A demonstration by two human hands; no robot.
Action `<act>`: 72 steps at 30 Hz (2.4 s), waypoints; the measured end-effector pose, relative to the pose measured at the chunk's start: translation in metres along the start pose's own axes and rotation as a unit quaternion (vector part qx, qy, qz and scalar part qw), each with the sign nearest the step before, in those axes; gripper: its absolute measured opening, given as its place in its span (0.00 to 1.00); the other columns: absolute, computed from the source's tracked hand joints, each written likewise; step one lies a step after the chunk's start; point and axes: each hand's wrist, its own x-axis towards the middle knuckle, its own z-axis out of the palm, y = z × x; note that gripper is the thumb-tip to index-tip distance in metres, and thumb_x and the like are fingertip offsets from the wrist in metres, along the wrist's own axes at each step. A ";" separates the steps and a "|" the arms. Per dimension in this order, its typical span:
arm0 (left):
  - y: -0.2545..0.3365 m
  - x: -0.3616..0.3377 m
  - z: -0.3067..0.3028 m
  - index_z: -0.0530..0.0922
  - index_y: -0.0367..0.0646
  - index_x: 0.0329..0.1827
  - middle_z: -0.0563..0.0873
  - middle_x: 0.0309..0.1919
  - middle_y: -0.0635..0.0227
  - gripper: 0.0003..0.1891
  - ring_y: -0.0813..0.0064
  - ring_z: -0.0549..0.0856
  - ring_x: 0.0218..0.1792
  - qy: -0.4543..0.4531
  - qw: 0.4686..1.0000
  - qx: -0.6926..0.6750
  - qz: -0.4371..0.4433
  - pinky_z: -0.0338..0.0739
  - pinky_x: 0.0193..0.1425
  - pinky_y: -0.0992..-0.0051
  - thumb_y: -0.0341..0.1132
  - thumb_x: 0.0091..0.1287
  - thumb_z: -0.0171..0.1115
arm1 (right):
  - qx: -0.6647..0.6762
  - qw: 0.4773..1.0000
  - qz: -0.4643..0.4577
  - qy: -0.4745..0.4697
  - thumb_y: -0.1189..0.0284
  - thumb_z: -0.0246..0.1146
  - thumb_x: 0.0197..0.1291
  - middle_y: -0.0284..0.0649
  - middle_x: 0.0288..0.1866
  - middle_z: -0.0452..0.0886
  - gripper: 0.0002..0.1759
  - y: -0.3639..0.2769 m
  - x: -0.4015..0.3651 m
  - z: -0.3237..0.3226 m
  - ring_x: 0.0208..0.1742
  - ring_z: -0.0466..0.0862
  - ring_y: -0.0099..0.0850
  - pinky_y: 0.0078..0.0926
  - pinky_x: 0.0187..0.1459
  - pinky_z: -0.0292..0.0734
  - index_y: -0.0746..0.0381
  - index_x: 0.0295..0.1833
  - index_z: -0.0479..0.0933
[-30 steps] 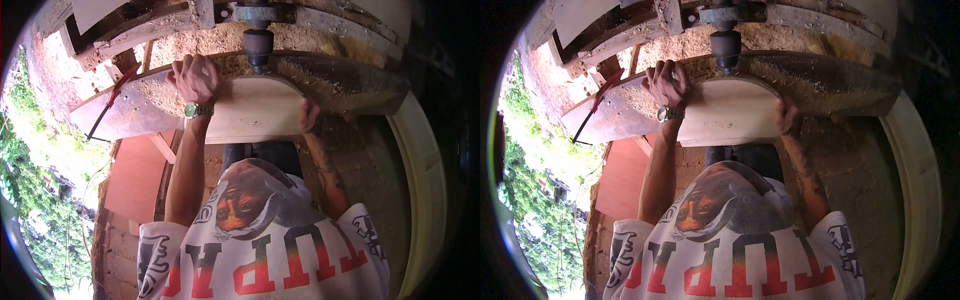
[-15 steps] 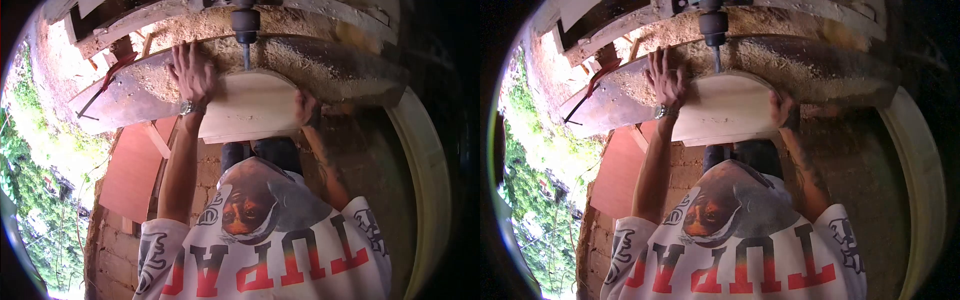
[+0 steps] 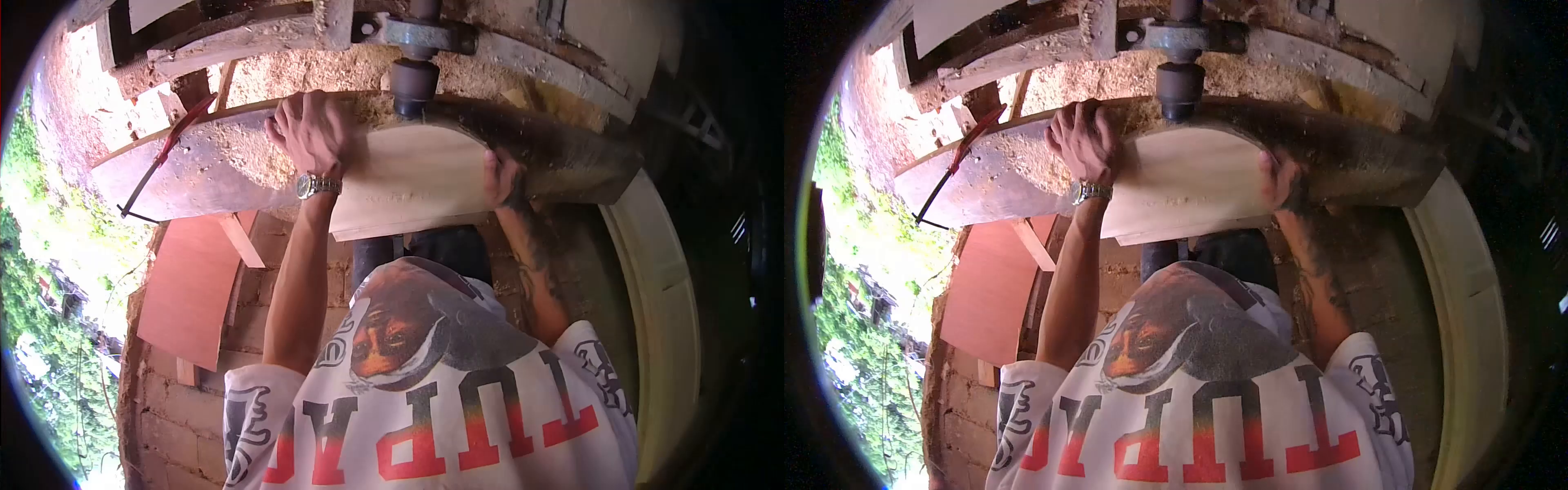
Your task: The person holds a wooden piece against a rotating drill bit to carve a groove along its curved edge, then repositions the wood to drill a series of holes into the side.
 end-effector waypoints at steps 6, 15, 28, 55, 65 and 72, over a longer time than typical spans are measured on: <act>0.012 0.007 -0.017 0.86 0.48 0.61 0.81 0.61 0.51 0.21 0.50 0.75 0.72 -0.022 0.999 -0.031 0.000 0.50 0.84 0.36 0.50 0.75 0.58 | -0.029 0.999 0.037 -0.004 0.51 0.51 0.78 0.64 0.42 0.86 0.28 0.001 -0.001 -0.002 0.47 0.86 0.66 0.53 0.48 0.80 0.66 0.47 0.85; 0.024 0.011 -0.014 0.80 0.41 0.70 0.79 0.70 0.47 0.27 0.48 0.73 0.76 -0.100 0.993 0.008 0.069 0.44 0.88 0.37 0.49 0.77 0.52 | 0.125 0.988 0.067 0.064 0.43 0.52 0.78 0.55 0.33 0.83 0.35 0.047 -0.052 0.049 0.37 0.84 0.49 0.49 0.41 0.75 0.67 0.43 0.82; 0.007 -0.002 0.004 0.76 0.37 0.70 0.77 0.71 0.49 0.27 0.52 0.71 0.79 -0.097 0.993 -0.034 0.061 0.44 0.89 0.42 0.48 0.76 0.52 | 0.066 0.991 0.071 0.090 0.48 0.54 0.79 0.52 0.30 0.80 0.30 0.055 -0.075 0.058 0.32 0.81 0.49 0.47 0.36 0.73 0.66 0.39 0.80; 0.019 0.009 -0.016 0.88 0.42 0.48 0.89 0.51 0.56 0.19 0.53 0.82 0.58 0.023 0.998 0.008 0.051 0.61 0.74 0.46 0.46 0.78 0.53 | 0.031 0.997 0.057 0.037 0.46 0.55 0.78 0.65 0.38 0.84 0.32 0.017 -0.017 0.014 0.43 0.86 0.65 0.56 0.43 0.79 0.68 0.48 0.84; 0.016 0.019 0.006 0.86 0.38 0.58 0.84 0.61 0.48 0.23 0.50 0.79 0.69 -0.017 0.995 -0.043 0.085 0.51 0.86 0.40 0.48 0.81 0.51 | 0.107 0.984 0.070 0.120 0.44 0.54 0.78 0.62 0.35 0.83 0.33 0.030 -0.054 0.062 0.42 0.87 0.59 0.55 0.40 0.77 0.67 0.47 0.83; 0.000 0.006 0.020 0.81 0.37 0.69 0.83 0.64 0.49 0.25 0.51 0.78 0.72 -0.020 0.995 -0.014 0.092 0.49 0.88 0.42 0.46 0.79 0.54 | 0.148 0.976 0.101 0.123 0.46 0.55 0.79 0.57 0.31 0.81 0.31 0.053 -0.092 0.095 0.34 0.83 0.54 0.50 0.37 0.75 0.65 0.44 0.83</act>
